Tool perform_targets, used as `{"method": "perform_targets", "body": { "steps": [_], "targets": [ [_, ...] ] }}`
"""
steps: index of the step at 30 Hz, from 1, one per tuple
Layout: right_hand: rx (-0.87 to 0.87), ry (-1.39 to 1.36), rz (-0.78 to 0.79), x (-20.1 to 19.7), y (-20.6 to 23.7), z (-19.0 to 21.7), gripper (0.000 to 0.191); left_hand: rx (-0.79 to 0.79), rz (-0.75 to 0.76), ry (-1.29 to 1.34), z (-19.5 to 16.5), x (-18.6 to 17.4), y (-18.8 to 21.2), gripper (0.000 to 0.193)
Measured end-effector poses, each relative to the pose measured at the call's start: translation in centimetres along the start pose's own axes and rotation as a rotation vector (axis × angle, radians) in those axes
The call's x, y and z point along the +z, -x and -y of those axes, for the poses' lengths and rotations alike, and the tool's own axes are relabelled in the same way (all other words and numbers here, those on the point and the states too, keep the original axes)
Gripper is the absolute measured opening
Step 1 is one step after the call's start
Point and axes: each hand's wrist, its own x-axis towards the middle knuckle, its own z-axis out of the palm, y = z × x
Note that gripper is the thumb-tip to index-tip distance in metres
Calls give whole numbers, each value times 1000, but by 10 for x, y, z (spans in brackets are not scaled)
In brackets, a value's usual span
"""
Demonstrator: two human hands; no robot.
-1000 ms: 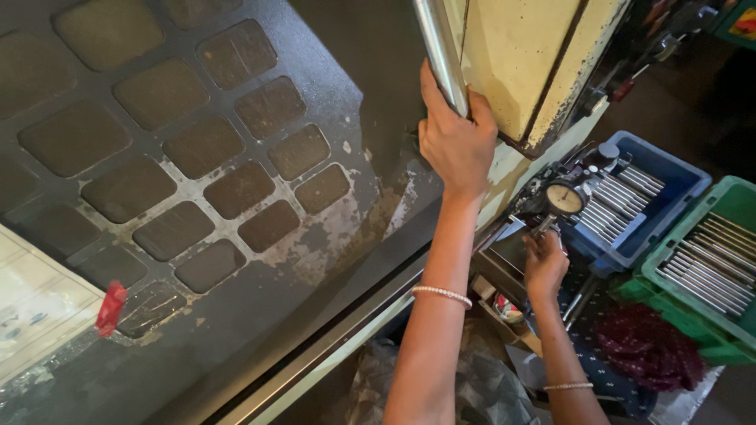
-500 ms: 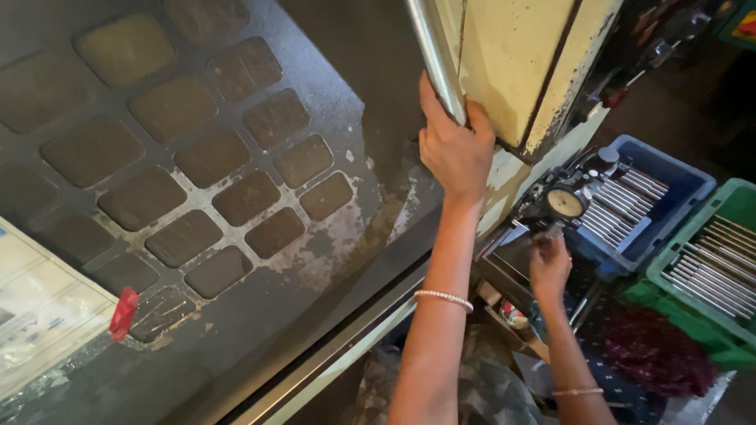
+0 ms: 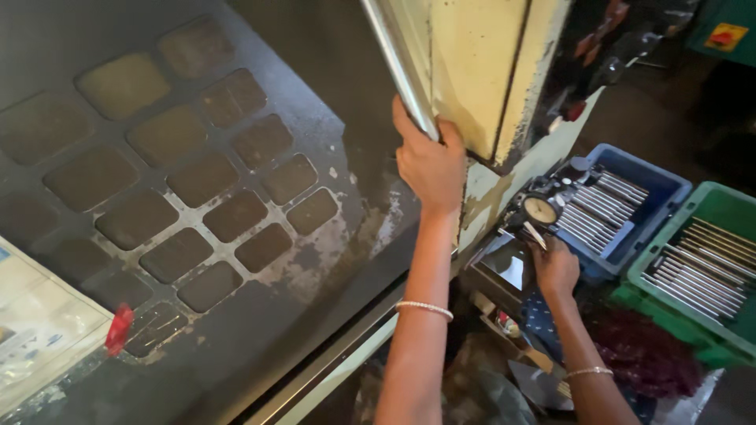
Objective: The person picks up metal rods from a green bin, places each rod into a dial indicator fixture to measure its diameter, and then returns the rod to the bin. The person repeats this process for several rods.
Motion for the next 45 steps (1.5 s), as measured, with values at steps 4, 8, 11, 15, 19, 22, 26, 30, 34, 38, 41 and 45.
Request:
{"method": "perform_targets", "body": {
  "steps": [4,8,11,15,19,22,26,30,34,38,41,45],
  "targets": [
    [-39,61,88,-7,-1,-7,20,12,40,25,0,-4,6,69],
    [-170,15,-23,-33,6,2,26,23,50,25,4,-4,10,67],
    [-105,-116,-31,-66,16,23,21,5,132,46,19,-9,21,69],
    [103,-281,68,-105,37,52,20,53,83,301,48,-39,99,70],
    [180,-469,200,-123,75,74,27,-786,356,769,72,-80,229,71],
    [52,-452,254,-125,115,92,27,-1375,294,1246,92,-106,297,63],
    [-119,-309,320,-133,165,114,29,-1495,190,1237,118,-131,335,52],
    [-91,-265,445,-147,180,129,35,-1532,150,1340,135,-139,349,40],
    [-201,-324,408,-170,178,133,28,-1667,131,1351,137,-144,349,35],
    [4,-509,434,-190,164,126,22,-1621,355,1437,111,-161,336,36],
    [336,-730,602,-200,143,115,25,-1496,514,1106,73,-181,330,37],
    [682,-911,707,-213,127,106,31,-847,661,798,30,-192,317,34]
  ]
}}
